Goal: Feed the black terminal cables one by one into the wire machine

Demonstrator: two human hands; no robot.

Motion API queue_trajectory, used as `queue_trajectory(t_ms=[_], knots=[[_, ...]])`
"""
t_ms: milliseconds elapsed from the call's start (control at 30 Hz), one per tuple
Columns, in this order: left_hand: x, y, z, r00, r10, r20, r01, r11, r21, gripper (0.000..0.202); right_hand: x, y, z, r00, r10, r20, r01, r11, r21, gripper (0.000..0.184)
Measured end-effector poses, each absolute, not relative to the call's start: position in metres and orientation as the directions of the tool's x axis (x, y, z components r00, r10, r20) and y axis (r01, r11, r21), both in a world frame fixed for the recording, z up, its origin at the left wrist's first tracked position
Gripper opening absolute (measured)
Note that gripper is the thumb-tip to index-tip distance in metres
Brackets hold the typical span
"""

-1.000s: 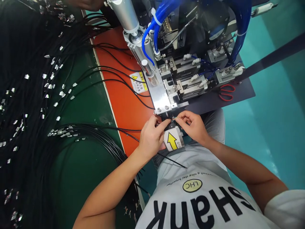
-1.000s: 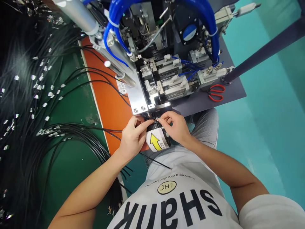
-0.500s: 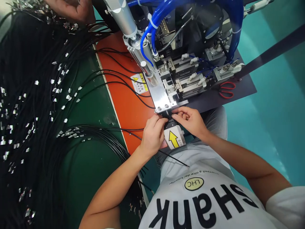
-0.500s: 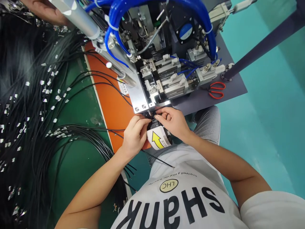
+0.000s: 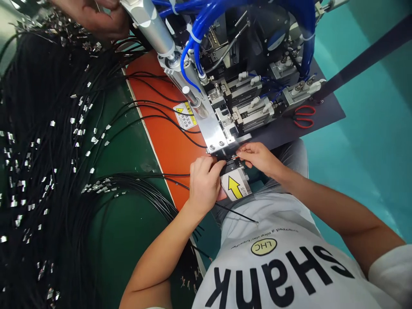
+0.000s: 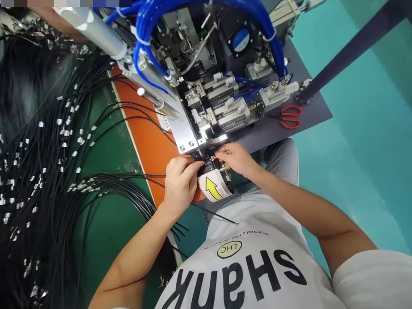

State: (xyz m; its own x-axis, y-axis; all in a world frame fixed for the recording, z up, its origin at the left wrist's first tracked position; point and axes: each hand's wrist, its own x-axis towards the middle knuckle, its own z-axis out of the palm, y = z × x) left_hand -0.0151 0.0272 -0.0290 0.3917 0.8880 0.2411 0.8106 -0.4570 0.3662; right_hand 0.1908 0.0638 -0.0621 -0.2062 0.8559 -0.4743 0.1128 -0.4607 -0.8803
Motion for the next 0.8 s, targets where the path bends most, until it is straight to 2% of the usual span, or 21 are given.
queue_trajectory(t_ms=[100, 200, 267, 367, 433, 800], knots=[[-0.015, 0.025, -0.03, 0.39, 0.889, 0.24, 0.815, -0.455, 0.359, 0.029, 0.195, 0.054, -0.054, -0.15, 0.946, -0.286, 0.203, -0.254, -0.946, 0.022], [-0.016, 0.024, -0.034, 0.409, 0.885, 0.222, 0.767, -0.465, 0.442, 0.033, 0.195, 0.043, -0.048, -0.123, 0.984, -0.13, 0.301, -0.088, -0.949, 0.023], [-0.017, 0.024, -0.036, 0.4, 0.89, 0.219, 0.758, -0.455, 0.466, 0.033, 0.194, 0.043, -0.05, -0.105, 0.98, -0.17, 0.27, -0.136, -0.953, 0.022], [-0.017, 0.023, -0.036, 0.386, 0.896, 0.219, 0.761, -0.444, 0.473, 0.032, 0.191, 0.051, -0.059, -0.15, 0.931, -0.333, 0.125, -0.316, -0.94, 0.028], [-0.017, 0.023, -0.035, 0.381, 0.898, 0.219, 0.759, -0.439, 0.48, 0.033, 0.189, 0.056, -0.063, -0.188, 0.9, -0.394, 0.076, -0.387, -0.919, 0.031], [-0.02, 0.023, -0.039, 0.394, 0.895, 0.208, 0.717, -0.441, 0.54, 0.033, 0.182, 0.06, -0.064, -0.251, 0.848, -0.467, -0.104, -0.503, -0.858, 0.033]])
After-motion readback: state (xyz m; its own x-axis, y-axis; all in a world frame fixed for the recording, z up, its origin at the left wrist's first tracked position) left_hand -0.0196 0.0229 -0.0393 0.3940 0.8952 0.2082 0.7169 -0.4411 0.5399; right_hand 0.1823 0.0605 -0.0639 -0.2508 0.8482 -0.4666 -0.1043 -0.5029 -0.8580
